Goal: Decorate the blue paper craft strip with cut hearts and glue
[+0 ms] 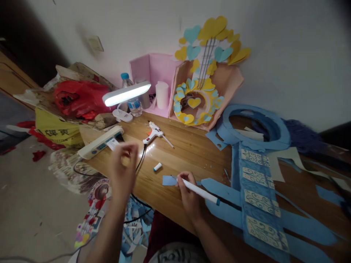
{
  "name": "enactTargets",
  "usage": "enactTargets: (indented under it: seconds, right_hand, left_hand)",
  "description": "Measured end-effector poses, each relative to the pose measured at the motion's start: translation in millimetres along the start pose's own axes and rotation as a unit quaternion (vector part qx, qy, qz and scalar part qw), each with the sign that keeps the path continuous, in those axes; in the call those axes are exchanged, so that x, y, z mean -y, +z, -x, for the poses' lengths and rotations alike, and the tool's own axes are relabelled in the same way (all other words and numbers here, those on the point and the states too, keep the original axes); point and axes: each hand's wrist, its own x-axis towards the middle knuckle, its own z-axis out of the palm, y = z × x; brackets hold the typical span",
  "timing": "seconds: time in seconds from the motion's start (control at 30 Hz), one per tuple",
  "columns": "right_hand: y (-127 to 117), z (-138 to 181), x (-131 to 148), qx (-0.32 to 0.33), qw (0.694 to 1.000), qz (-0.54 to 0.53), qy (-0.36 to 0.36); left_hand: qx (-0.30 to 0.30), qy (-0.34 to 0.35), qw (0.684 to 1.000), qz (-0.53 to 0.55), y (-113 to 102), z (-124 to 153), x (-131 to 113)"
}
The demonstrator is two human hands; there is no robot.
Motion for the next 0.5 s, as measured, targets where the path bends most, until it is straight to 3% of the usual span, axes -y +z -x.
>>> enactTargets:
  seconds: [0.07, 0.2, 0.3, 0.5]
  right_hand:
    - [0, 1, 3, 0.001, 1.0, 0.001, -0.008]
    - [3, -3, 8, 0.001, 1.0, 0.019, -0.007]
    - [7, -10, 8, 0.019, 0.998, 0.053, 0.004]
    - [13, -18, 3, 0.03, 0.996, 0.084, -0.003]
  left_hand:
    - [0.108, -0.004, 0.994, 0.027, 10, 55, -7]
    - [0.226, 0.075, 0.971, 0.031, 19, 131, 1]
    - [0.302, 0.156, 0.941, -0.001, 21, 149, 15]
    - [0.354, 0.199, 0.912, -0.066, 27, 147, 28]
